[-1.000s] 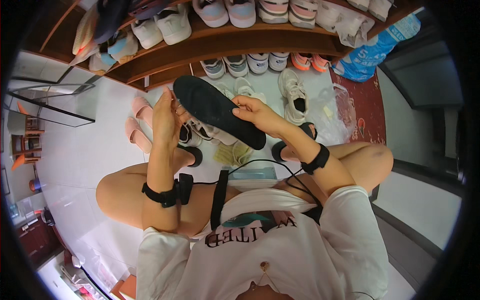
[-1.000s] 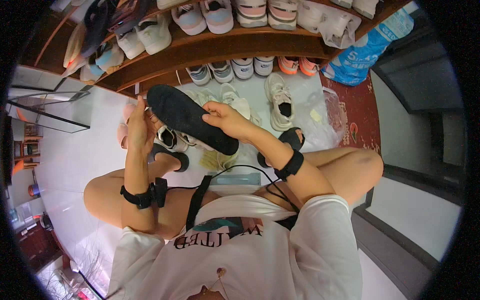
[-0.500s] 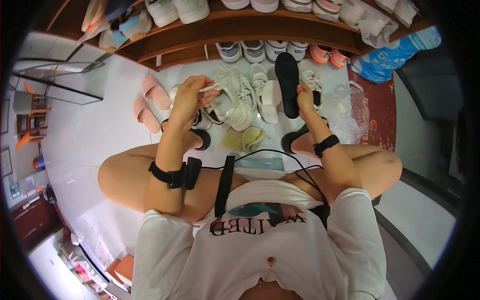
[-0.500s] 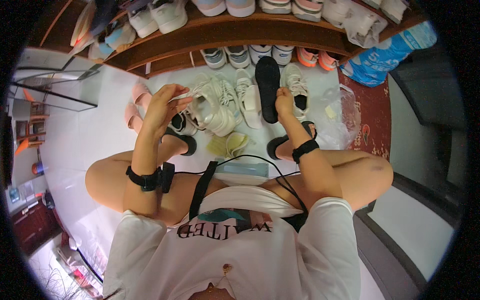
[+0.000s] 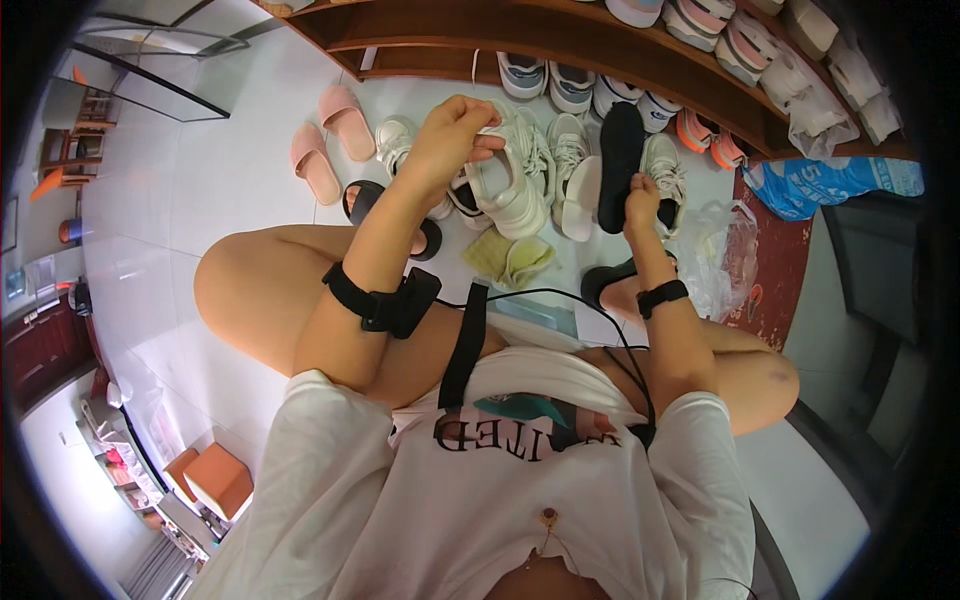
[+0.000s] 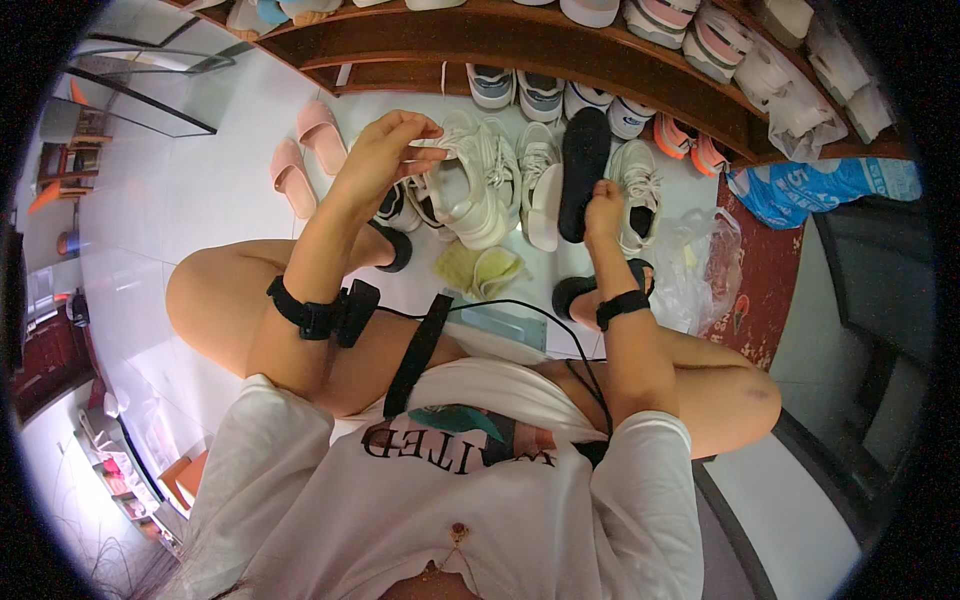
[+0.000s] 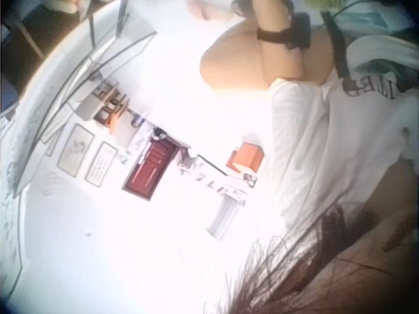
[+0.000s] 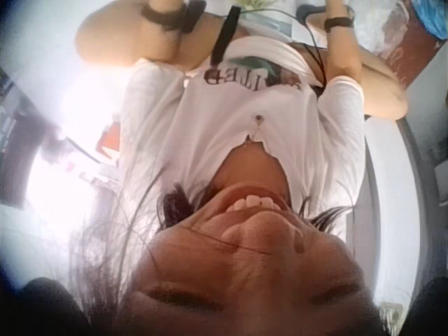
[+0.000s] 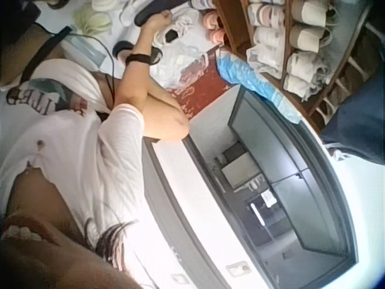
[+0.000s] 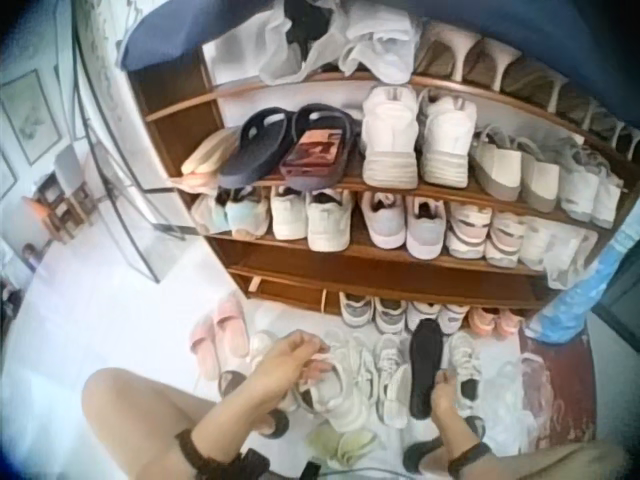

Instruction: The person prepares a shoe insole by removing a white backing from a foam pad and adhering it to the black insole using their hands.

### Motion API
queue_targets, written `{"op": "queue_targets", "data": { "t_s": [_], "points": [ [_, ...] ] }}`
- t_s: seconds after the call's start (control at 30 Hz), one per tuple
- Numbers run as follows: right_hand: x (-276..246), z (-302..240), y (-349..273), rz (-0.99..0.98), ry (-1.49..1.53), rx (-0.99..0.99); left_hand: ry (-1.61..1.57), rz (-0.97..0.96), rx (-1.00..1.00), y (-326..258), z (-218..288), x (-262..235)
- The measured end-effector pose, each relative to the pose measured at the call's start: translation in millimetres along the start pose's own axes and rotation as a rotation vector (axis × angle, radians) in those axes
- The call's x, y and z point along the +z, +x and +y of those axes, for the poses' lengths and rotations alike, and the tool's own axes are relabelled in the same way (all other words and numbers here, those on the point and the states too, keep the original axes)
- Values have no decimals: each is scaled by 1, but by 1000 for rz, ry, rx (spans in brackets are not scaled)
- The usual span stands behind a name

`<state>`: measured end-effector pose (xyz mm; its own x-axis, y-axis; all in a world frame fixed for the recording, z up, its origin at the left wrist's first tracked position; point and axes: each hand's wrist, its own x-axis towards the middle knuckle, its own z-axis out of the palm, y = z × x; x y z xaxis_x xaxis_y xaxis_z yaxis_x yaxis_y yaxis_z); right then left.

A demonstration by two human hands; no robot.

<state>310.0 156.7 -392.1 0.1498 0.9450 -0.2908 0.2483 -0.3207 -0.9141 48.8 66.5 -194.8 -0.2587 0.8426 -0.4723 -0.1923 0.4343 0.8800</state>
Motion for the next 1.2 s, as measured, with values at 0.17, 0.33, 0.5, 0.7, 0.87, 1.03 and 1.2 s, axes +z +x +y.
{"op": "queue_targets", "data": {
  "t_s": [0.17, 0.33, 0.5, 0.7, 0.87, 1.03, 1.2],
  "points": [
    [-51, 52, 42, 185, -341, -1, 2, 3, -3, 3, -1, 3],
    [-48, 35, 25, -29, -548, 99, 11, 2, -12, 0, -3, -2],
    [-20, 42, 5, 271, -940, -133, 16, 22, -12, 1, -3, -4],
    [13, 48, 1, -73, -305, -43, -4, 33, -11, 2, -4, 2],
    [13, 26, 6, -80, -417, -174, -45, 29, 18, 11, -9, 4],
    [-3, -39, 0, -223, -75, -25, 143, 35, 41, 20, -19, 10],
    [14, -116, -53, -408, 329, 22, 490, -41, 194, 9, -41, 32]
  ]
}}
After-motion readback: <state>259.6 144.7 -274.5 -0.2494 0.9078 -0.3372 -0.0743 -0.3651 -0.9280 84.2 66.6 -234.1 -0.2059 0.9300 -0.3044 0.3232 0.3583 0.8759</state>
